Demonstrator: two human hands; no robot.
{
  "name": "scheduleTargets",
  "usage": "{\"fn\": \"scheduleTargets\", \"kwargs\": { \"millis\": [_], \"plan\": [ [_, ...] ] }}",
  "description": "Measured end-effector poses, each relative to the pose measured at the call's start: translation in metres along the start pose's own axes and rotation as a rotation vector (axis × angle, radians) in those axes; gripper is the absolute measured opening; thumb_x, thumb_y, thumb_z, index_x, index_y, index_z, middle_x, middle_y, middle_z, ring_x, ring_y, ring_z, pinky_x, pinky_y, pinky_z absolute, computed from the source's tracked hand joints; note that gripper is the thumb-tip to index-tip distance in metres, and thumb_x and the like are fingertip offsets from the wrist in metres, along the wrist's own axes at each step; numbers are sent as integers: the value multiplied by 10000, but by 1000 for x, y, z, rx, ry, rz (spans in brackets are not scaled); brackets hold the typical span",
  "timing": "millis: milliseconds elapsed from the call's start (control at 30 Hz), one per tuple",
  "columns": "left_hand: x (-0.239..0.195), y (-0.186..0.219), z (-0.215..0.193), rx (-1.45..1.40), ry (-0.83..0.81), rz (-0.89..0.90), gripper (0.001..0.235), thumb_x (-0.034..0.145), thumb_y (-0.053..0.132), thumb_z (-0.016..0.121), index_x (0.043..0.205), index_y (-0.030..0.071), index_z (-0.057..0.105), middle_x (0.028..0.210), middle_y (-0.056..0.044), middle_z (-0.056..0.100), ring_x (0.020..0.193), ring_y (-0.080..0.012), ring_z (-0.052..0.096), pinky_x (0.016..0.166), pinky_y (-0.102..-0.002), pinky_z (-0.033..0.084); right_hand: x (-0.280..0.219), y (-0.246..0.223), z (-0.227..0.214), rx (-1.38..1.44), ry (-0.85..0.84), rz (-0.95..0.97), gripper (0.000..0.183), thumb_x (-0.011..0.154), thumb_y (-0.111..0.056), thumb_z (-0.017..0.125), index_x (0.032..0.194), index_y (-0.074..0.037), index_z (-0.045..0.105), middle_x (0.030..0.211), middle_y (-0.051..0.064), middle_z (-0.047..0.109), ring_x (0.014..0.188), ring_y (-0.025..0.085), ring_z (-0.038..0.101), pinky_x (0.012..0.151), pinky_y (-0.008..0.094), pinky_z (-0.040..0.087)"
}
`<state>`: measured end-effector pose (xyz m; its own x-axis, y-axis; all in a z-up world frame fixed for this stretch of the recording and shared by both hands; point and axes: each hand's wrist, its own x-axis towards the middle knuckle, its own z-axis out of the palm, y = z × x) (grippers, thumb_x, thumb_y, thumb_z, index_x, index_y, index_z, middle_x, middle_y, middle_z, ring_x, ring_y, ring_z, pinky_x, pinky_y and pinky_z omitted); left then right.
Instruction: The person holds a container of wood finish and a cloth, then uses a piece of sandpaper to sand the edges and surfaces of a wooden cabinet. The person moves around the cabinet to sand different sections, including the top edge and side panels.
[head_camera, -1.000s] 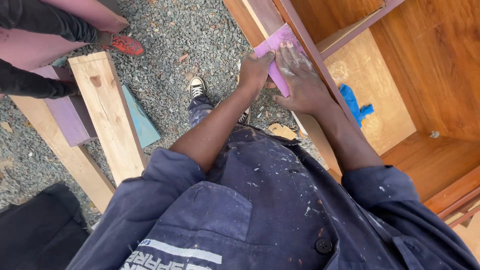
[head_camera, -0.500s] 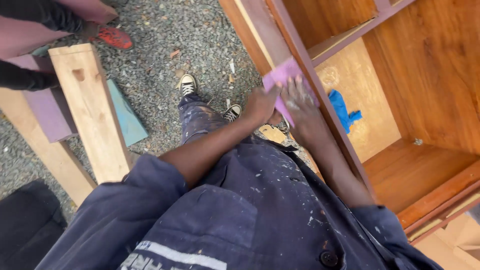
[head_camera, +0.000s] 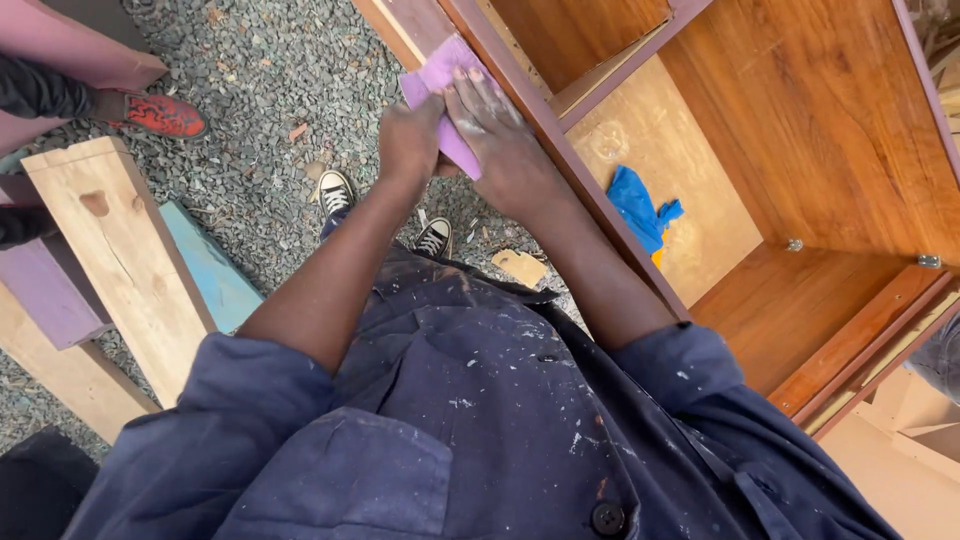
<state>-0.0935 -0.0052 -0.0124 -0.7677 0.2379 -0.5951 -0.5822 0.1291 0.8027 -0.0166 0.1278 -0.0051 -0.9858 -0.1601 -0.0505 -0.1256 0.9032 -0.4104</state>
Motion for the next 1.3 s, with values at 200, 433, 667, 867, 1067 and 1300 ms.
{"fn": "scheduleTargets", "kwargs": {
  "millis": [200, 433, 667, 867, 1067, 1300],
  "plan": [
    [-82, -62, 41, 238, -373, -246, 426, 905, 319, 621, 851, -102, 635, 528, -213, 637, 462, -289, 704, 399, -393, 603, -150, -3, -26, 63, -16, -7, 899, 724, 13, 484, 1605, -22, 308, 1679, 176, 279, 1548, 403, 225, 1284, 513, 197],
    [6, -43, 17, 318, -230, 35, 433, 1067, 306, 383, 1003, -73, 584, 831, -259, 650, 676, -284, 696, 538, -387, 595, -70, 9, -11, 35, 1, 18, 608, 1001, -162, 590, 1543, 44, 409, 1601, 222, 406, 1501, 389, 334, 1253, 481, 264],
    [76, 13, -25, 165, 107, 227, 463, 956, 527, 541, 827, 113, 705, 812, -81, 768, 539, -141, 722, 406, -292, 617, -18, -38, -53, 291, -210, 251, 611, 1130, -237, 400, 1632, -80, 88, 1707, 210, 93, 1595, 369, 79, 1294, 460, 124],
    [69, 30, -27, 81, 9, 117, 283, 1010, 228, 691, 789, 52, 693, 697, -121, 725, 478, -168, 744, 356, -240, 618, -127, -22, -48, 194, -257, 332, 632, 1085, -324, 399, 1613, -41, 198, 1674, 233, 167, 1568, 356, 143, 1274, 446, 112],
    [89, 41, -38, 270, -11, -55, 393, 979, 301, 796, 665, 115, 650, 647, -39, 659, 506, -164, 618, 494, -304, 555, 27, -23, -32, 181, -292, 233, 941, 928, -76, 666, 1643, -132, 57, 1708, 187, 33, 1594, 336, 92, 1260, 483, 202],
    [85, 52, -33, 384, 0, -84, 336, 949, 355, 755, 875, 29, 785, 785, -71, 788, 560, -188, 709, 472, -319, 643, -19, -31, -41, 114, -202, 143, 534, 1128, -210, 334, 1606, -12, 202, 1685, 217, 166, 1573, 372, 107, 1277, 484, 169]
  ]
}}
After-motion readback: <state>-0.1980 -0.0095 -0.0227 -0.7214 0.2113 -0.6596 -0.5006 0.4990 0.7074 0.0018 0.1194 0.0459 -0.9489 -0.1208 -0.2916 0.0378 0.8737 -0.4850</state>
